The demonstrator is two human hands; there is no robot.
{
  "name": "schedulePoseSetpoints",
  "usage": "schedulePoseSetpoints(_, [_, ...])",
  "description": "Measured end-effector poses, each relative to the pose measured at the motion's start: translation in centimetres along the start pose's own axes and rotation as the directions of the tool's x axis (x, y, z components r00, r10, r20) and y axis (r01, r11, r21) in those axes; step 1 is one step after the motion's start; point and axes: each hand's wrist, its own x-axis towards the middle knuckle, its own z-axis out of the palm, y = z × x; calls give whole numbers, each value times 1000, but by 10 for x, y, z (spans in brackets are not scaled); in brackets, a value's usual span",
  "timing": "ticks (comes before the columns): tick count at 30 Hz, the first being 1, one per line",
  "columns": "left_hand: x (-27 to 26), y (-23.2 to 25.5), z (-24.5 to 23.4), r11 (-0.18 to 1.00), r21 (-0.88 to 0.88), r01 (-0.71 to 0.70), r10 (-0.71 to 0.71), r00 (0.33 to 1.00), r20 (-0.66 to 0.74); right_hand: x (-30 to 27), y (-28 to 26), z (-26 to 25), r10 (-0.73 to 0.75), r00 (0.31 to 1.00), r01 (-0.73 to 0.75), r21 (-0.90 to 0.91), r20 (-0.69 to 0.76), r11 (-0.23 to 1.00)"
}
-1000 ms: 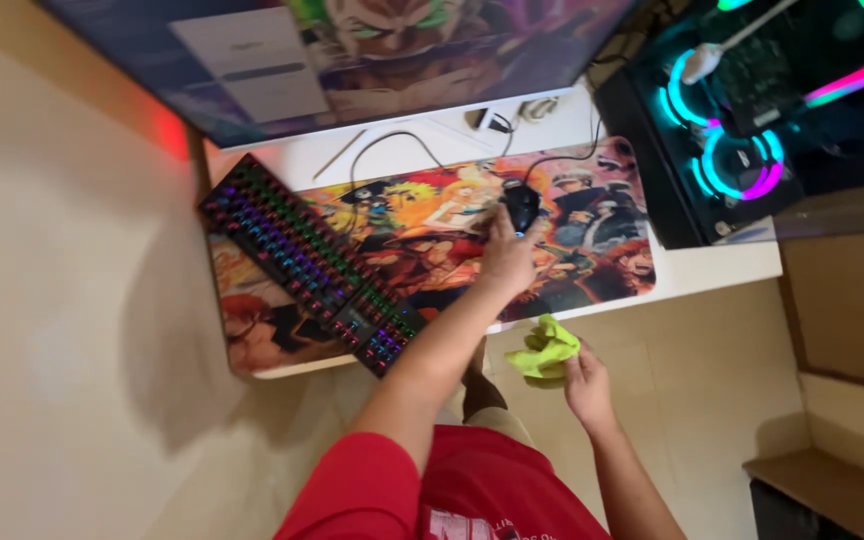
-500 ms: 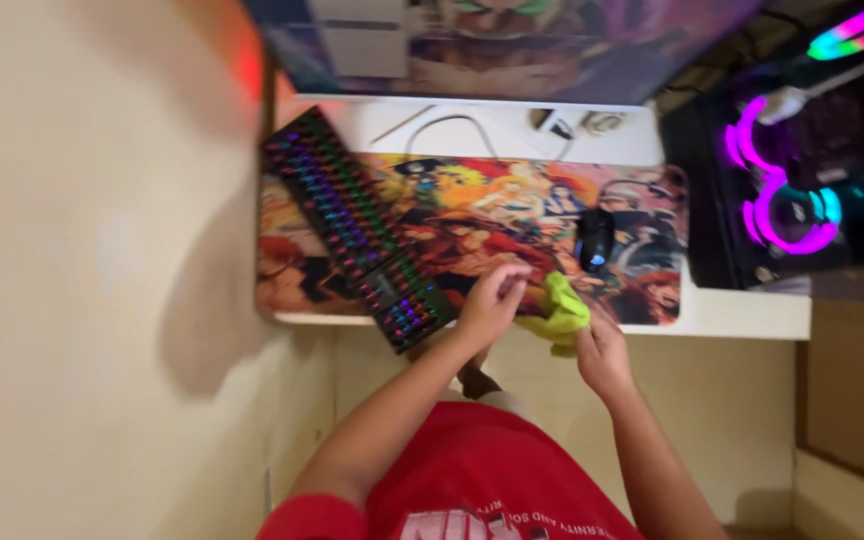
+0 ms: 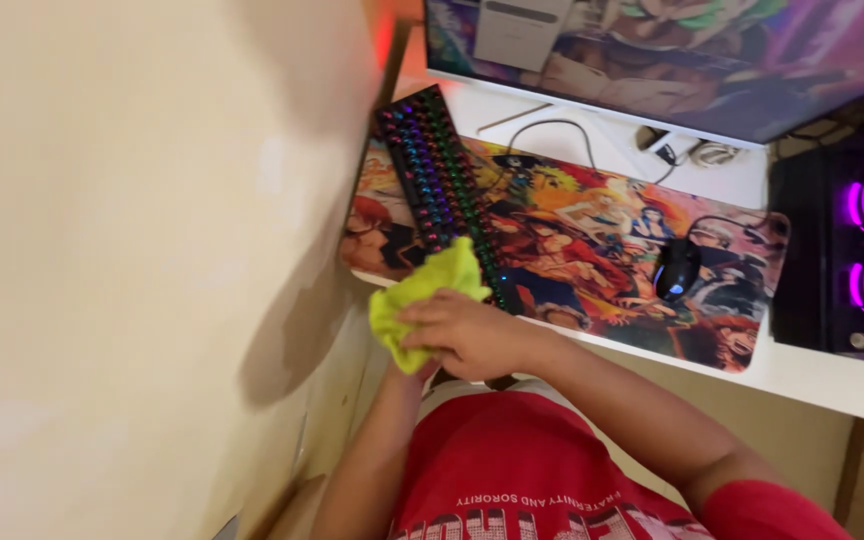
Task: Cleaning a computer desk, mousepad, and peripherals using a cleaning cloth.
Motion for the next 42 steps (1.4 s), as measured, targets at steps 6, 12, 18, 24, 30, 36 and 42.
schedulePoseSetpoints(6, [-23,25,-19,992,81,-95,96,995,-10,3,79,34,469,883,-386,584,11,714])
schedulePoseSetpoints(12, [-31,39,-5,969,176,-172,171,985,18,-3,216,64,729,549,-631,369,-409,682])
schedulePoseSetpoints(18, [-42,47,20,937,296,-186,179,982,51,10,234,83,887,338,-892,193,-314,409])
schedulePoseSetpoints(24, [-72,104,39,897,408,-171,138,984,109,1,237,80,938,303,-780,521,-168,346])
schedulePoseSetpoints(30, [-61,74,54,853,502,-143,71,985,160,-75,245,84,899,372,-493,772,-231,402])
schedulePoseSetpoints(36, [-1,-17,76,800,582,-144,25,978,207,-209,240,39,944,276,-445,847,-179,291])
schedulePoseSetpoints(42, [3,-46,96,743,645,-178,22,970,243,-298,236,-14,988,46,-457,876,-149,154])
